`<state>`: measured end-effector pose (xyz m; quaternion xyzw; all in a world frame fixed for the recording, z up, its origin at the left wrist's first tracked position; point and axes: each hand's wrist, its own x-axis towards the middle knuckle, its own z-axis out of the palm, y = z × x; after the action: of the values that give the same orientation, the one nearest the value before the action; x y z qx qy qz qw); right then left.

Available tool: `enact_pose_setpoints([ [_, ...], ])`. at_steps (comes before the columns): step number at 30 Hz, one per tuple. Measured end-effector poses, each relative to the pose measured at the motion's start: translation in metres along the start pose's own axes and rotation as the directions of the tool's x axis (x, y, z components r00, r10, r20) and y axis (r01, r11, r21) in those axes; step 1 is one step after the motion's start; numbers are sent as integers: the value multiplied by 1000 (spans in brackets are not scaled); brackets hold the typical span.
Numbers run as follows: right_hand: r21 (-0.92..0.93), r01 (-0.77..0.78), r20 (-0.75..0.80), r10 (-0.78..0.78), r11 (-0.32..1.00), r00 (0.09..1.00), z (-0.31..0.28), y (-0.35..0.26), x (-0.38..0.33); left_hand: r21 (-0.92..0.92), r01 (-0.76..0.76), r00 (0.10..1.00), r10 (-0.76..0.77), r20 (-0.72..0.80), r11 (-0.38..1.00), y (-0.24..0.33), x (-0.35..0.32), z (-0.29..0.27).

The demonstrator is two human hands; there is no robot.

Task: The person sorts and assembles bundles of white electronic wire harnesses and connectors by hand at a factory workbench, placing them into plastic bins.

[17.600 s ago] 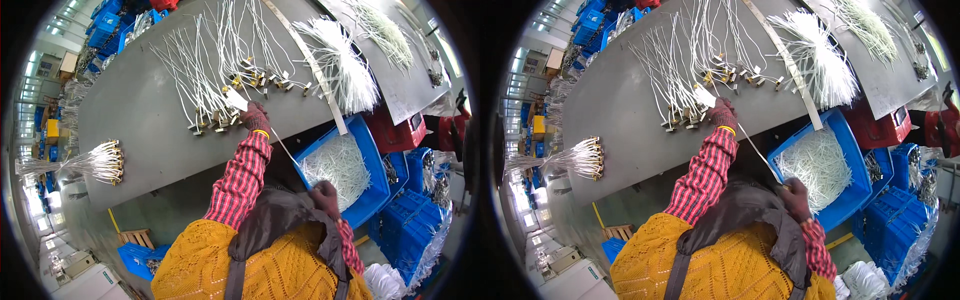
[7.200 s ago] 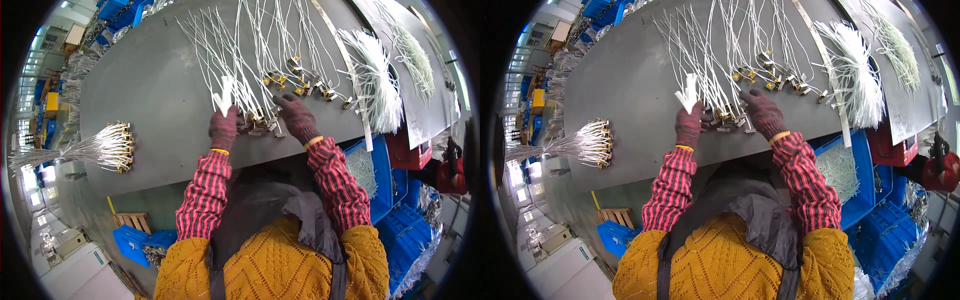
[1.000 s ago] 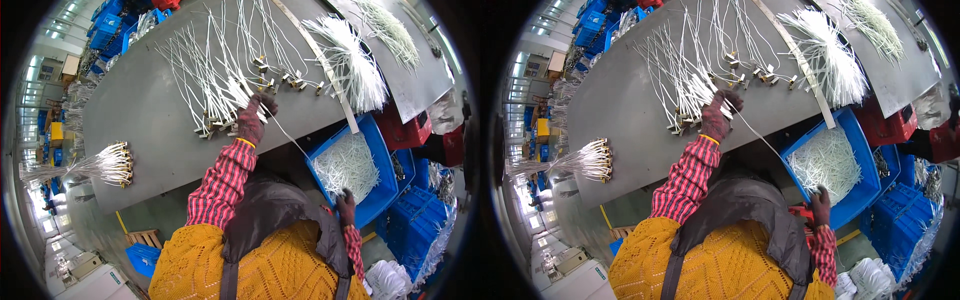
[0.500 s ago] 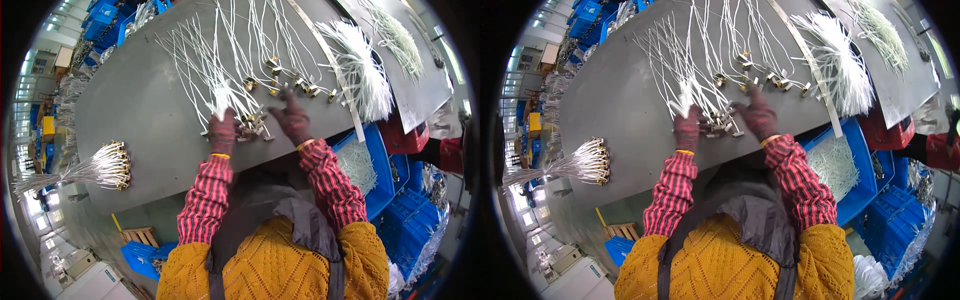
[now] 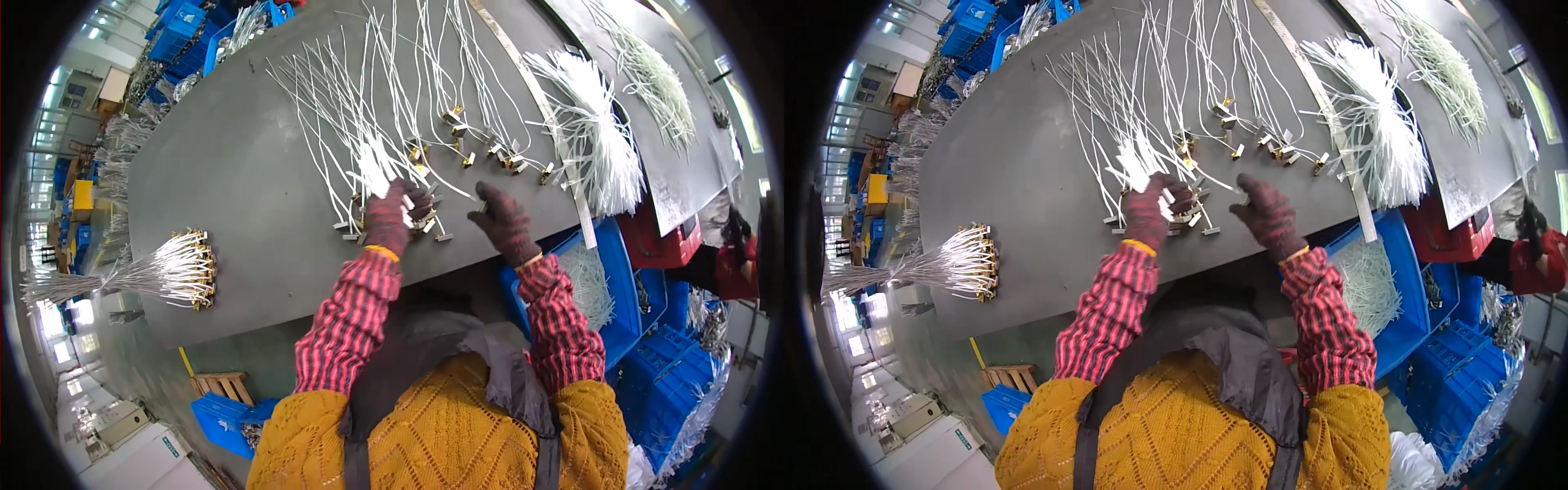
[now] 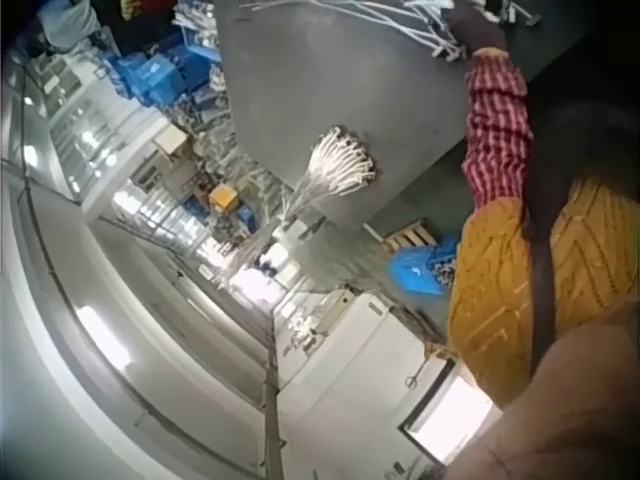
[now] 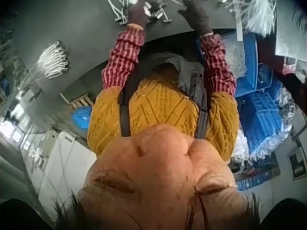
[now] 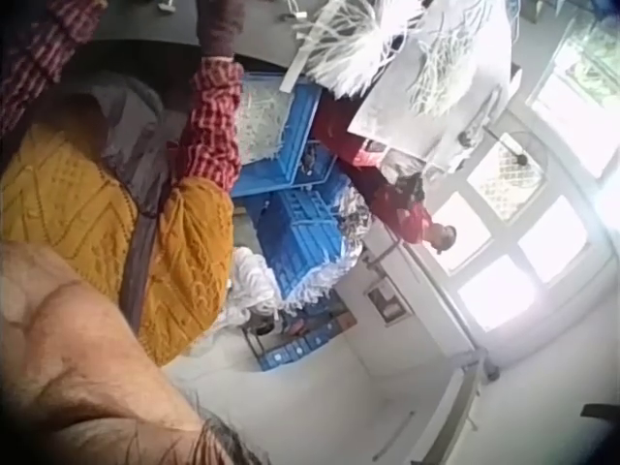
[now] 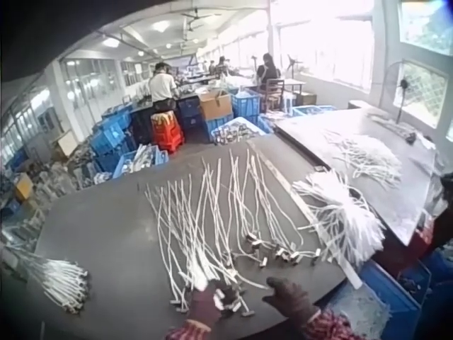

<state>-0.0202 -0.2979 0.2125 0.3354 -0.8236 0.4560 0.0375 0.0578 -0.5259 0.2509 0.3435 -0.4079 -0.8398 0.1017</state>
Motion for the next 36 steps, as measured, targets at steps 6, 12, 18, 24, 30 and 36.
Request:
enact_pose_setpoints([
  [6,-415,-107,421,295,904,858,-17,-75,-46,101,112,955,-79,-284,989,-65,18,100],
  [12,397,-766,364,679,506,638,-93,-108,-170,109,297,889,-233,-394,949,-114,60,101],
  [18,279,-913,-109,955,297,277,-186,-41,-409,-138,146,989,-144,21,980,-132,48,103],
  [24,316,-948,-131,991,26,-16,-223,-40,-529,-204,5,998,9,67,979,-98,38,98],
  [30,453,-891,-89,996,31,-10,-219,-17,-553,-111,-46,999,47,10,993,-73,31,86],
  [36,420,-903,113,981,96,157,-163,-27,-404,-89,10,993,0,116,996,-78,2,68],
])
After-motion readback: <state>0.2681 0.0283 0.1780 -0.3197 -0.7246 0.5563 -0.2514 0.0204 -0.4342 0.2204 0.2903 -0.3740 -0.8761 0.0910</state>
